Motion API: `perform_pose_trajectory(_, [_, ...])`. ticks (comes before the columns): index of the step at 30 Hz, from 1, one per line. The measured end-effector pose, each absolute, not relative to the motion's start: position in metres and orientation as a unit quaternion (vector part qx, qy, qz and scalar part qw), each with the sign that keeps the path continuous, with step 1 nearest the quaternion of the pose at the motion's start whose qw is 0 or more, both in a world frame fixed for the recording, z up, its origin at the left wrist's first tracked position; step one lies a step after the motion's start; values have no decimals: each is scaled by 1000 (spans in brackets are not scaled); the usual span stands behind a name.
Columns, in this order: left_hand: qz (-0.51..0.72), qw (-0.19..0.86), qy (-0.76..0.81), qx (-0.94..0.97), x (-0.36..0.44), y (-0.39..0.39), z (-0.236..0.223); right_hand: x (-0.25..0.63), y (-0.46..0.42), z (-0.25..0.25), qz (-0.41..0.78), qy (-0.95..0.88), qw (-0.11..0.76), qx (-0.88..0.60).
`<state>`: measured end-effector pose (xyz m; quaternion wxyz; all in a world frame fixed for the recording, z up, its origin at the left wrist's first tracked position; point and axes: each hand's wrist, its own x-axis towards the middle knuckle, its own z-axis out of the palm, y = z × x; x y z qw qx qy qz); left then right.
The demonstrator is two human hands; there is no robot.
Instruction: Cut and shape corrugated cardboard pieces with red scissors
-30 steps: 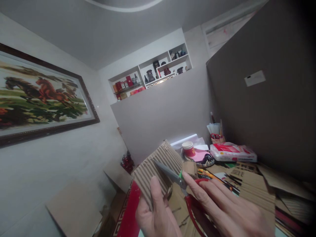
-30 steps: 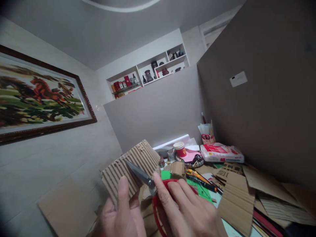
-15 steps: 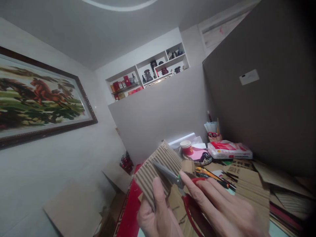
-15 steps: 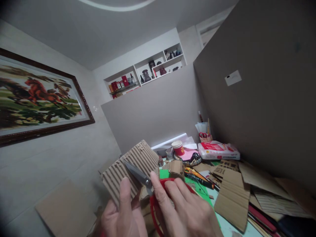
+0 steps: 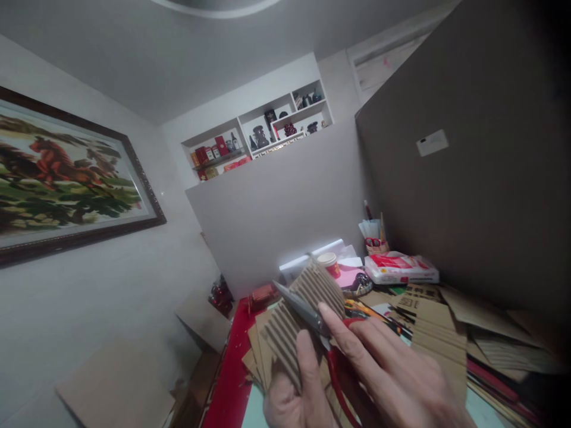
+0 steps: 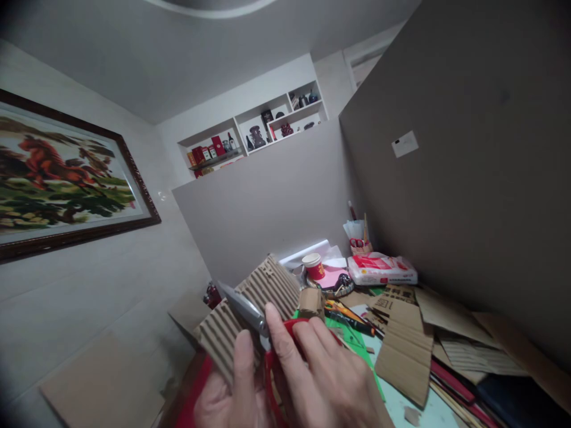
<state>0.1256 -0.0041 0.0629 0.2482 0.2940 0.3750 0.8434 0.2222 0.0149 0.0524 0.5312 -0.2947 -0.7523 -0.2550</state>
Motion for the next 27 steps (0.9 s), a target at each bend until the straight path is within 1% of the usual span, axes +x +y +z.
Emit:
perform_pose_trajectory(4, [850, 274, 385, 231, 123, -1, 74, 225, 14, 60, -255, -756, 524, -298])
perform_pose_trajectory(7, [865, 290, 326, 249, 117, -2, 90, 225, 14, 63, -274, -738, 539, -299])
perform_pose_trajectory(10, [878, 282, 292, 255, 110, -4, 98, 223, 14, 63, -282, -733, 543, -297])
perform_pose_trajectory(14, [885, 256, 285, 262, 102, -2, 94, 223, 14, 60, -282, -740, 539, -287])
perform_pose_trajectory(21, [877, 247, 310, 273, 98, 1, 88, 224, 15, 56, -271, -749, 530, -292])
perform_pose_trajectory(27, [895, 252, 312, 194, 124, -4, 91, 225, 16, 55, -290, -740, 535, -285])
